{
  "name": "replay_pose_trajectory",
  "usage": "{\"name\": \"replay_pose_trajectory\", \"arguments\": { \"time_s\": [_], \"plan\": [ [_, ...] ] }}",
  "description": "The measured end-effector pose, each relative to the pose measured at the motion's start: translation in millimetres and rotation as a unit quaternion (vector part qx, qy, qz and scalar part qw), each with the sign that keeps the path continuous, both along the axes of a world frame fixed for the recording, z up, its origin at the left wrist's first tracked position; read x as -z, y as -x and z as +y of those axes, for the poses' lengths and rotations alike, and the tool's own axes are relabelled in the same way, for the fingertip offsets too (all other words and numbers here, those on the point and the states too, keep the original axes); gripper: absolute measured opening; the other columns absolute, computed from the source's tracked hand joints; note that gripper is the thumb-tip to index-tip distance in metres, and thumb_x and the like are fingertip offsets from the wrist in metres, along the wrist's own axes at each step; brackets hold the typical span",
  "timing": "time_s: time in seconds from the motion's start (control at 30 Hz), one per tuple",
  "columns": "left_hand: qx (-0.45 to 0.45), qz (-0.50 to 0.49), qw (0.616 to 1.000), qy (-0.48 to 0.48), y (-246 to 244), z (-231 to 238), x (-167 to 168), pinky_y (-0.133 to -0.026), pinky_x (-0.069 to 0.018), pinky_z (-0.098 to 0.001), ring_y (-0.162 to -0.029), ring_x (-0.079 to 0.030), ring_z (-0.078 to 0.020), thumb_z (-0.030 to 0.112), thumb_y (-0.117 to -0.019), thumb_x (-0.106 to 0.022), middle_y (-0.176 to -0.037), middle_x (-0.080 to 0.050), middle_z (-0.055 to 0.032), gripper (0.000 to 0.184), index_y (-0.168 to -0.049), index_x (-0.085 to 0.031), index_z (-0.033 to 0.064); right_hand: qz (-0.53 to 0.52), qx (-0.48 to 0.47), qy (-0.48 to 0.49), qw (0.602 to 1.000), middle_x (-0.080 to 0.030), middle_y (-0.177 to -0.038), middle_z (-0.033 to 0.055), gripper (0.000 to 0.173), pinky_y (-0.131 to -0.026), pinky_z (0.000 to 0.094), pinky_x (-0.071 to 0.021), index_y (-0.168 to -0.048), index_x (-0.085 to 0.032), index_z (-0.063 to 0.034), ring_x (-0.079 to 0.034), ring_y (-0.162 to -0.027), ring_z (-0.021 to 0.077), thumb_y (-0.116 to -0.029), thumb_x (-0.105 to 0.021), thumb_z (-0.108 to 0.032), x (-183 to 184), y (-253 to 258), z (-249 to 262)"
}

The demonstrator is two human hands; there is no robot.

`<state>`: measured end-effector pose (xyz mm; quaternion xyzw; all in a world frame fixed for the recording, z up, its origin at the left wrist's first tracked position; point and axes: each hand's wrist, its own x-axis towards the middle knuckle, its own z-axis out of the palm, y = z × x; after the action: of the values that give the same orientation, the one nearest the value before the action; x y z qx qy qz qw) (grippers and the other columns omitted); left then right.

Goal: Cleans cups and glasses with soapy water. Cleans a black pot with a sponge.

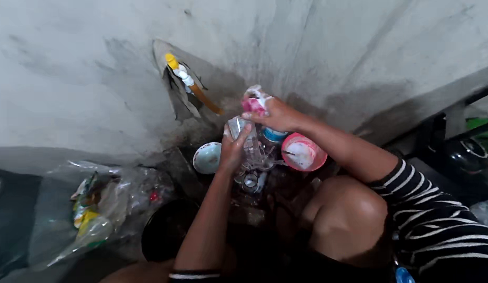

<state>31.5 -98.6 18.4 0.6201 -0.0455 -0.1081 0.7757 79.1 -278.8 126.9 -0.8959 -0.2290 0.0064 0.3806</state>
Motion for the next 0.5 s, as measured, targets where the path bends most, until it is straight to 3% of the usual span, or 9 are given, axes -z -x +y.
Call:
{"name": "replay_pose_trajectory", "arguments": {
  "time_s": [0.03, 0.1, 0.17, 0.23, 0.3, 0.4, 0.5],
  "plan": [
    [-0.018, -0.001, 0.999, -0.028, -6, -3, 14, -0.073, -0.0640, -0.0478, -0.090, -0.073, -0.0274, 0.055, -0.0923, -0.071, -0.123, -0.069, -0.0104, 0.076, -0.155, -0.037, 0.0297, 0.012, 0.049, 0.031, 0.998, -0.066, -0.124, 0.0100, 0.058, -0.082, 0.0453, -0.0621, -0.142, -0.049, -0.0151, -0.070, -0.097, 0.0200, -0.0960, -0.072, -0.042, 20, 7, -20],
    [-0.057, -0.014, 0.993, -0.106, -25, -6, 39, -0.080, -0.0634, -0.0495, -0.097, -0.072, -0.0269, 0.053, -0.0887, -0.076, -0.126, -0.067, -0.0116, 0.078, -0.152, -0.042, 0.0238, 0.046, 0.131, 0.076, 0.987, -0.062, -0.133, 0.0144, 0.060, -0.094, 0.0553, -0.0568, -0.140, -0.054, -0.0142, -0.066, -0.111, 0.0291, -0.0914, -0.077, -0.040, 72, 19, -59],
    [-0.088, -0.040, 0.975, -0.202, -44, -11, 62, -0.091, -0.0584, -0.0507, -0.107, -0.069, -0.0252, 0.055, -0.0863, -0.078, -0.128, -0.067, -0.0122, 0.080, -0.150, -0.046, 0.0194, 0.121, 0.186, 0.111, 0.969, -0.062, -0.131, 0.0185, 0.059, -0.099, 0.0602, -0.0535, -0.135, -0.060, -0.0114, -0.064, -0.116, 0.0355, -0.0868, -0.080, -0.038, 153, 46, -94],
    [-0.097, -0.082, 0.951, -0.284, -64, -17, 79, -0.094, -0.0557, -0.0538, -0.109, -0.068, -0.0280, 0.053, -0.0848, -0.080, -0.123, -0.068, -0.0151, 0.080, -0.147, -0.048, 0.0154, 0.192, 0.212, 0.159, 0.945, -0.062, -0.133, 0.0224, 0.063, -0.105, 0.0583, -0.0502, -0.137, -0.059, -0.0072, -0.061, -0.122, 0.0383, -0.0882, -0.076, -0.044, 233, 82, -112],
    [-0.065, -0.115, 0.922, -0.364, -92, -19, 93, -0.096, -0.0555, -0.0557, -0.110, -0.069, -0.0297, 0.054, -0.0808, -0.084, -0.122, -0.069, -0.0156, 0.084, -0.147, -0.049, 0.0153, 0.186, 0.234, 0.213, 0.930, -0.058, -0.139, 0.0250, 0.058, -0.106, 0.0581, -0.0500, -0.139, -0.060, -0.0061, -0.057, -0.129, 0.0418, -0.0952, -0.068, -0.044, 298, 113, -112],
    [-0.004, -0.125, 0.854, -0.506, -129, -28, 113, -0.091, -0.0538, -0.0640, -0.108, -0.068, -0.0389, 0.058, -0.0769, -0.085, -0.120, -0.069, -0.0198, 0.091, -0.149, -0.047, 0.0161, 0.220, 0.279, 0.282, 0.891, -0.056, -0.145, 0.0190, 0.049, -0.095, 0.0589, -0.0566, -0.144, -0.058, -0.0163, -0.061, -0.125, 0.0400, -0.1002, -0.059, -0.039, 350, 139, -109],
    [0.032, -0.090, 0.809, -0.580, -157, -39, 144, -0.094, -0.0530, -0.0629, -0.111, -0.066, -0.0438, 0.053, -0.0787, -0.085, -0.122, -0.066, -0.0261, 0.098, -0.150, -0.040, 0.0032, 0.204, 0.304, 0.308, 0.878, -0.067, -0.130, 0.0214, 0.040, -0.088, 0.0610, -0.0580, -0.134, -0.066, -0.0087, -0.069, -0.111, 0.0419, -0.1021, -0.056, -0.031, 363, 140, -104]
  ]
}}
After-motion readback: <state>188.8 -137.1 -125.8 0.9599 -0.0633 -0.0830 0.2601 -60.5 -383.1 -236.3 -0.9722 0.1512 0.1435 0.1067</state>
